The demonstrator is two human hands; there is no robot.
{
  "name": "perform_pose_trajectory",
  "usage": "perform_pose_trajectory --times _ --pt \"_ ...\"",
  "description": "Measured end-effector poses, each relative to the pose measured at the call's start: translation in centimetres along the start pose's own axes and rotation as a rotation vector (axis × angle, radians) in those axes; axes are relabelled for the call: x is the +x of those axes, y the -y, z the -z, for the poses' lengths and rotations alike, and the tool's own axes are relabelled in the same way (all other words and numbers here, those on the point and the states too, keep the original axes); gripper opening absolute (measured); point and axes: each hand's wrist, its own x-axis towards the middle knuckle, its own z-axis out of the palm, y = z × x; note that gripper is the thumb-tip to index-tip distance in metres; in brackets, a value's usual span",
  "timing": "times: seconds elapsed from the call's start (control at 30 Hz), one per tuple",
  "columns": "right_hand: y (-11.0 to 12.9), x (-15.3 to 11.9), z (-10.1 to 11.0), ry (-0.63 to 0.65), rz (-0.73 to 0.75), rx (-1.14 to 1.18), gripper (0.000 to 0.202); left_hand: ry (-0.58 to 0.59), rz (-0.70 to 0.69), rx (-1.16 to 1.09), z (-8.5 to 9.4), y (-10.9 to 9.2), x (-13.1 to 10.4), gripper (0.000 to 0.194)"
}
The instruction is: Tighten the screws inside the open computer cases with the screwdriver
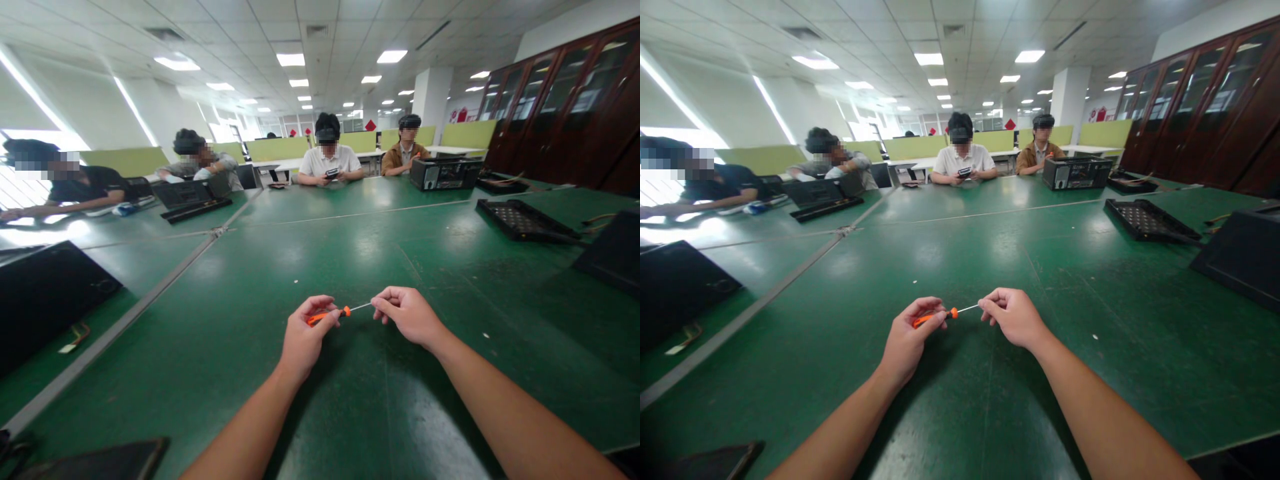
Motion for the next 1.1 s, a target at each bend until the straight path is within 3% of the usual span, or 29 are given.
perform_pose_trajectory --times 0.23,0.67,0.87,1.1 --pt "0.65 -0.33 0.14 -0.069 0.001 -0.146 0.055 -0.015 -0.003 0.003 -0.1 -0.36 -0.05 0.031" --pt "0.27 -0.03 -0.24 -0.023 -0.02 -0.066 0.046 -0.024 0.015 -0.012 -0.07 -0.23 0.08 0.03" --pt "0.38 -0.16 -0.31 0.04 0.015 -0.068 0.029 -0.038 0.033 -0.076 -0.13 0.01 0.08 0.03" --pt "0.57 -0.51 -0.01 0.038 -0.008 -0.16 0.059 -0.036 0.042 -0.081 -0.12 -0.09 0.07 0.031"
